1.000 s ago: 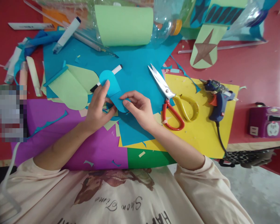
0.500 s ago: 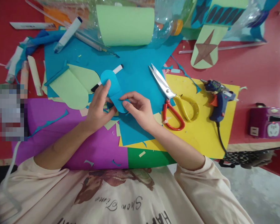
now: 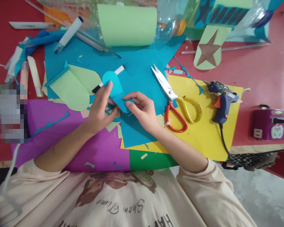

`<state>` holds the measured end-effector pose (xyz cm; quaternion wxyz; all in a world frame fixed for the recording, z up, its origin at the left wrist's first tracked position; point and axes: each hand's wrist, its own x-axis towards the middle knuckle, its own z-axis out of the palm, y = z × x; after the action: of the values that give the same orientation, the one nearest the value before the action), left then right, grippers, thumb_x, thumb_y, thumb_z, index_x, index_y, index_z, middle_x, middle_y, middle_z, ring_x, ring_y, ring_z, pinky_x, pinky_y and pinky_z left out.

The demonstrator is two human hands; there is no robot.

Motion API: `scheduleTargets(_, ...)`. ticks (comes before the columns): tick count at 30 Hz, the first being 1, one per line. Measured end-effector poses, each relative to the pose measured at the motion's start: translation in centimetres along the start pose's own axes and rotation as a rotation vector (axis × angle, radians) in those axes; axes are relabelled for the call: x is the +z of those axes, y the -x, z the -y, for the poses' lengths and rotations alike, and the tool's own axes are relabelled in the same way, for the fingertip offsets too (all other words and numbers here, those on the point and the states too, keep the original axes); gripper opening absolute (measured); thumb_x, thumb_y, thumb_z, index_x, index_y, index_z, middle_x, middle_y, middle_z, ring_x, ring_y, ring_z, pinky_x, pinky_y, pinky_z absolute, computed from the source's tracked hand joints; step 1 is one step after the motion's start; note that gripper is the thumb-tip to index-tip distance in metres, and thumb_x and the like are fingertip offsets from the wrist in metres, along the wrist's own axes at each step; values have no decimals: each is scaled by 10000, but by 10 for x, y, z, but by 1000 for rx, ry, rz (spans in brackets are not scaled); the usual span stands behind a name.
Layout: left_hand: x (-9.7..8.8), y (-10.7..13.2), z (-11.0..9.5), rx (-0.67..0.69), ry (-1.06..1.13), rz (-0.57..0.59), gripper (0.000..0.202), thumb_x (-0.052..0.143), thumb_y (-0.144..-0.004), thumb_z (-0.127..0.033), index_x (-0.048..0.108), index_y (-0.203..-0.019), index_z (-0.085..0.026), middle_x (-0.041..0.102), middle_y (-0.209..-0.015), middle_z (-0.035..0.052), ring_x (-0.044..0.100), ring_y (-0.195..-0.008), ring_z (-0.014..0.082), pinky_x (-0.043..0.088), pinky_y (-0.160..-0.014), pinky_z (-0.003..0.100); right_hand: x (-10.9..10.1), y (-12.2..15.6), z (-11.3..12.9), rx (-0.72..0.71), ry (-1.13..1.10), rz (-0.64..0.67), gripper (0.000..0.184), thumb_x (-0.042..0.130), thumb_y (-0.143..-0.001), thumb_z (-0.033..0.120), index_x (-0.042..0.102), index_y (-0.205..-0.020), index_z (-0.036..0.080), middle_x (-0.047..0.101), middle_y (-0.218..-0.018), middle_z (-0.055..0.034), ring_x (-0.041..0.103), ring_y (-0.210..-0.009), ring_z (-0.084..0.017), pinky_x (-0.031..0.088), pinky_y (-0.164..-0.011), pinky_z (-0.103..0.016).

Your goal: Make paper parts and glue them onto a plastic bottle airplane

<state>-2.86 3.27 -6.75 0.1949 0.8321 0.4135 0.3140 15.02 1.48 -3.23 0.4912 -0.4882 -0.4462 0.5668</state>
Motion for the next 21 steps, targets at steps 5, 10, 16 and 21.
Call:
scheduleTargets(5, -2, -1, -1, 15, 13, 23, 598, 297, -982, -529, 58, -1515, -402, 369, -1532, 66, 551, -1280, 302, 610, -860, 392, -1, 0, -1, -16, -39, 16, 211, 708, -778, 403, 649, -825, 205, 625, -691, 24, 582, -557, -99, 441, -516, -233)
scheduleTargets(10, -2, -1, -1, 40, -11, 7, 602, 316, -982, -512, 91, -1521, -365, 383, -1530, 68, 429, -1384, 322, 564, -945, 400, -1, 0, -1, -22, 1, 39, 256, 697, -787, 447, 645, -850, 205, 628, -692, 25, 579, -563, -101, 450, -510, -232)
scheduleTargets(16, -2, -1, -2, -17, 32, 8, 581, 349, -965, -541, 203, -1497, -362, 420, -1505, 71, 515, -1315, 312, 581, -884, 372, -2, 0, -1, -30, 40, 45, 304, 682, -788, 507, 632, -858, 215, 632, -708, 20, 599, -582, -114, 469, -517, -242)
scheduleTargets(21, -4, -3, -4, 59, -21, 3, 598, 377, -980, -436, 137, -1519, -336, 424, -1502, 98, 500, -1330, 309, 593, -819, 337, -2, 0, -2, -48, 28, 54, 283, 675, -805, 482, 629, -873, 211, 636, -726, 23, 596, -578, -98, 480, -515, -224)
